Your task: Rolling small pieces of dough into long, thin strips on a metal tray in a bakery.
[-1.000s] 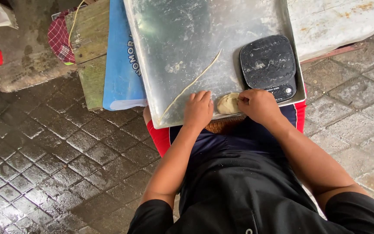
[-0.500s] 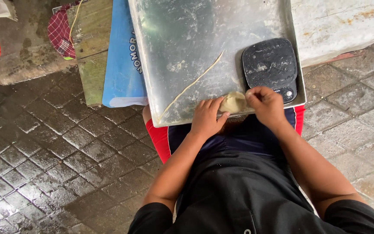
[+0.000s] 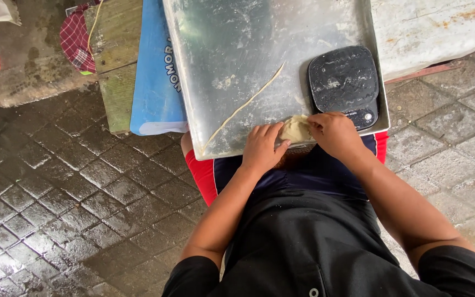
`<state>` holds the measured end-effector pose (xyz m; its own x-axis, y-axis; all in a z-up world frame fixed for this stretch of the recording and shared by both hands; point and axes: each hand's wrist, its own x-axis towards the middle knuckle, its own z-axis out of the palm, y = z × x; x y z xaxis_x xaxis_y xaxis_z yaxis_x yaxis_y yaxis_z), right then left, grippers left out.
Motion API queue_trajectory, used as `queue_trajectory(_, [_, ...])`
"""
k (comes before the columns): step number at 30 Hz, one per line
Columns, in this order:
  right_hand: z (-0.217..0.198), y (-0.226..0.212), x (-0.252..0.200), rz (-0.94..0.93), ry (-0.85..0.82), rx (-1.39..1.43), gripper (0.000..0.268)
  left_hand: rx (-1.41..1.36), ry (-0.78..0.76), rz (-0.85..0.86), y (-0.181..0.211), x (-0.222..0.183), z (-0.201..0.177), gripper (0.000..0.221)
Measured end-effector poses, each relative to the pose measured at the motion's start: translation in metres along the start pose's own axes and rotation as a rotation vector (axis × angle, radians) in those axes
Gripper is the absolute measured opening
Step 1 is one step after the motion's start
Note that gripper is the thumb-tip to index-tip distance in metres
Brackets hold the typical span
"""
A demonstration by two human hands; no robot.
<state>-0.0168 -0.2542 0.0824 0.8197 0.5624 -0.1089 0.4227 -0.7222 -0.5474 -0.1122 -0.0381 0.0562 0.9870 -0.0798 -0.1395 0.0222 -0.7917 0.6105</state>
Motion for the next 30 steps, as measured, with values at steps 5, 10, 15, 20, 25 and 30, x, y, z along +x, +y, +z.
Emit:
queue_trajectory(5, [0.023,0.026,-0.003,0.02,0.266,-0.095,0.013,0.053,0.082,0.083,-0.004,0.0,-0.001,0.046])
queue_trajectory(10, [0.003,0.08,0.015,-0.034,0.375,-0.293,0.006,0.044,0.109,0.084,-0.005,0.001,0.006,0.042])
queue_trajectory(15, [-0.001,0.09,0.016,0.027,0.375,-0.511,0.019,-0.015,0.154,0.051,0.024,0.013,-0.014,0.052])
queue_trajectory(20, [0.014,0.109,0.015,0.047,0.439,-0.415,0.021,0.013,-0.028,-0.029,0.043,0.032,-0.014,0.071])
queue_trajectory(25, [0.001,0.091,0.019,0.048,0.468,-0.407,0.022,0.063,-0.104,0.042,0.022,0.039,0.011,0.07])
queue_trajectory(30, [-0.007,0.079,0.023,0.035,0.456,-0.419,0.011,0.015,-0.109,0.063,0.029,0.029,-0.011,0.07])
